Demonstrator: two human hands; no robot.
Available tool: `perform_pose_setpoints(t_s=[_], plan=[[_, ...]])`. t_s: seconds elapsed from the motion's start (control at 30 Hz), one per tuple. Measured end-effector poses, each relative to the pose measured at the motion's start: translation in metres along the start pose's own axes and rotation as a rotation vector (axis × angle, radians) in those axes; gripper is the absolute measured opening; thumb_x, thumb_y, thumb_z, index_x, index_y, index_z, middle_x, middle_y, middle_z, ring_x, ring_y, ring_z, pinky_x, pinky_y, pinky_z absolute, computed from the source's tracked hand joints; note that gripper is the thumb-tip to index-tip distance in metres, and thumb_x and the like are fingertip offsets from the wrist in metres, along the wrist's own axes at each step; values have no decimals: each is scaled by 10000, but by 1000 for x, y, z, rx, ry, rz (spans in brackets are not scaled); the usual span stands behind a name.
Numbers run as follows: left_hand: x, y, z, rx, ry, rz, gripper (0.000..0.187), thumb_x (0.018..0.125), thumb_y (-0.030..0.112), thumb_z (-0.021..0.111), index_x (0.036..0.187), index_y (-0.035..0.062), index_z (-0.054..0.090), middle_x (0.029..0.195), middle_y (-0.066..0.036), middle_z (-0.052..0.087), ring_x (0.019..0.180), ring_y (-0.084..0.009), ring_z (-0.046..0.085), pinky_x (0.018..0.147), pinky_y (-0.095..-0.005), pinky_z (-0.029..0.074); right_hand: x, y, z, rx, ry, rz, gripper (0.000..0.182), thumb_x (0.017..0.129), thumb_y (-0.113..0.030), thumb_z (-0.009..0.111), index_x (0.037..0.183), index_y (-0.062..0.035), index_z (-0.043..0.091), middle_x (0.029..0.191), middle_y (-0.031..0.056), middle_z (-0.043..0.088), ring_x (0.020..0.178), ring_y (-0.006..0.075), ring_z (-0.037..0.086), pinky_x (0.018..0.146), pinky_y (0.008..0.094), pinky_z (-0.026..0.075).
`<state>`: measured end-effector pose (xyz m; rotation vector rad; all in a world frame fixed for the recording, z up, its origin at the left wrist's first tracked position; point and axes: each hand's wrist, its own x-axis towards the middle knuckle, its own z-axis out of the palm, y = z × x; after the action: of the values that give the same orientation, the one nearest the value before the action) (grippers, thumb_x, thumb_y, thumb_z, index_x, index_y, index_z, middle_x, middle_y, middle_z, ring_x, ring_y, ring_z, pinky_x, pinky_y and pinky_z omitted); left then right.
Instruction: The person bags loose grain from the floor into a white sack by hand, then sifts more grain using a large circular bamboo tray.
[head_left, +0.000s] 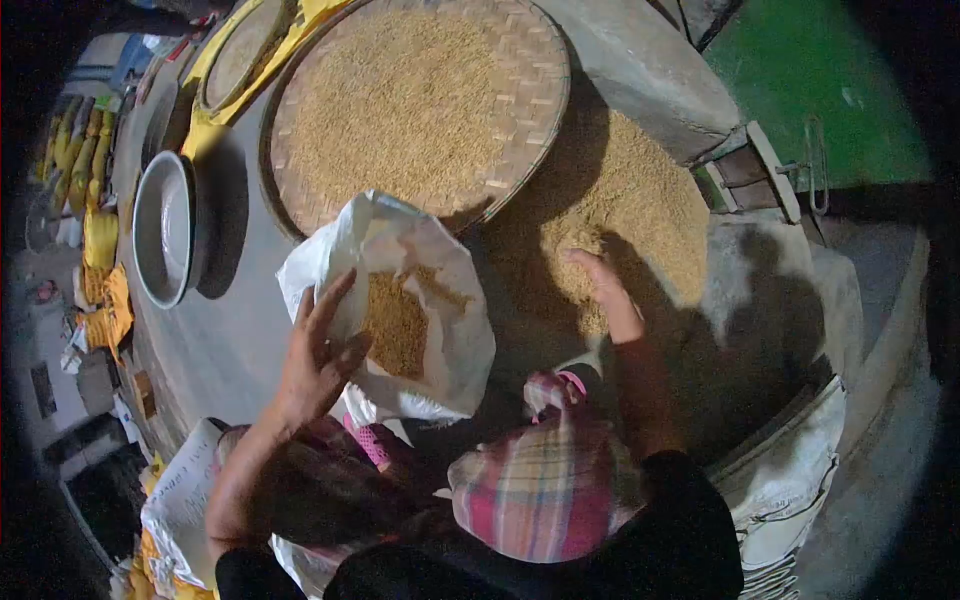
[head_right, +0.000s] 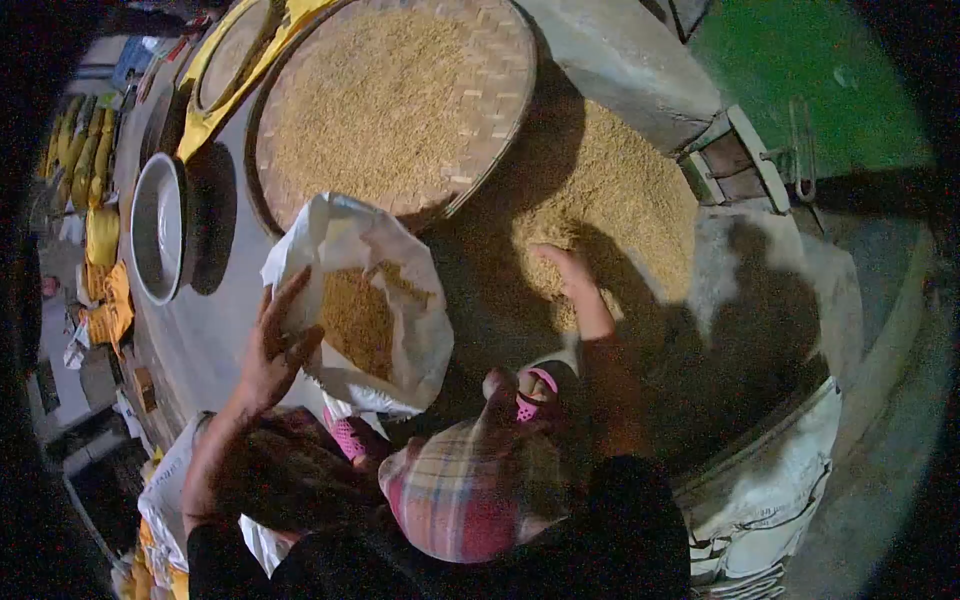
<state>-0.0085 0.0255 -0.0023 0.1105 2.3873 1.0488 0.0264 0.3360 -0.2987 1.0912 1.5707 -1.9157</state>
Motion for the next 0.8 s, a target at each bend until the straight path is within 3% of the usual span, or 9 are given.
perform_pose_setpoints(t_s=[0.27,0.33,0.43,0.53,0.57,0.63,0.73,0.77,0.8], plan=[[2,-4,-3,223,62,74,592,722,45,587,1266,89,357,1254,-252,291,1162,-356,351,961,-362,319,-84,-68,35,219,-322,-270,408,626,-230,715,968,-45,593,991,50,594,848,160,578,819,314,429],[1,0,-7,97,-26,-10,563,764,74,575,1278,93,347,1355,-170,244,1291,-336,64,1033,-396,130,-104,-84,65,221,-455,-259,428,632,-203,714,995,-36,561,951,52,593,817,155,582,772,290,450],[-3,3,-11,208,-29,20,571,754,58,576,1276,95,348,1336,-194,263,1287,-335,99,1032,-380,159,-135,-103,132,193,-736,-511,500,649,-123,687,1080,-16,458,886,59,581,812,152,577,730,245,466],[-9,4,-16,161,-15,61,593,735,31,579,1277,91,344,1342,-192,246,1273,-340,156,1025,-356,198,-112,-51,209,-148,-638,-647,474,666,-141,654,1069,-9,441,897,93,577,821,213,573,723,315,471],[-12,5,-17,150,0,58,593,735,31,579,1277,91,344,1342,-192,246,1273,-340,156,1025,-356,198,-99,-22,230,-506,-458,-1131,411,679,-140,628,1028,-8,455,875,102,576,808,235,569,701,346,465],[-18,5,-20,80,10,42,609,712,9,579,1271,83,348,1297,-168,294,1226,-334,268,1009,-338,245,-119,-31,240,-860,-247,-1613,349,692,-139,602,987,-6,470,853,110,576,795,258,566,678,376,459],[-23,-3,-26,20,7,86,613,695,-11,574,1262,74,355,1208,-161,344,1157,-310,358,986,-332,291,-146,-56,215,-789,-336,-1655,231,730,-152,562,894,1,507,805,138,567,775,304,557,653,420,435],[-25,-7,-27,6,17,82,613,695,-11,574,1262,74,355,1208,-161,344,1157,-310,358,986,-332,291,-145,-55,207,-248,-441,-891,228,739,-137,557,916,-1,512,856,143,556,799,299,542,659,371,432],[-26,-11,-28,20,26,115,611,690,-23,565,1258,70,358,1162,-155,362,1131,-301,379,976,-331,306,-139,-53,196,-247,-334,-758,177,746,-118,554,876,-6,513,829,142,541,779,304,532,642,367,424]])
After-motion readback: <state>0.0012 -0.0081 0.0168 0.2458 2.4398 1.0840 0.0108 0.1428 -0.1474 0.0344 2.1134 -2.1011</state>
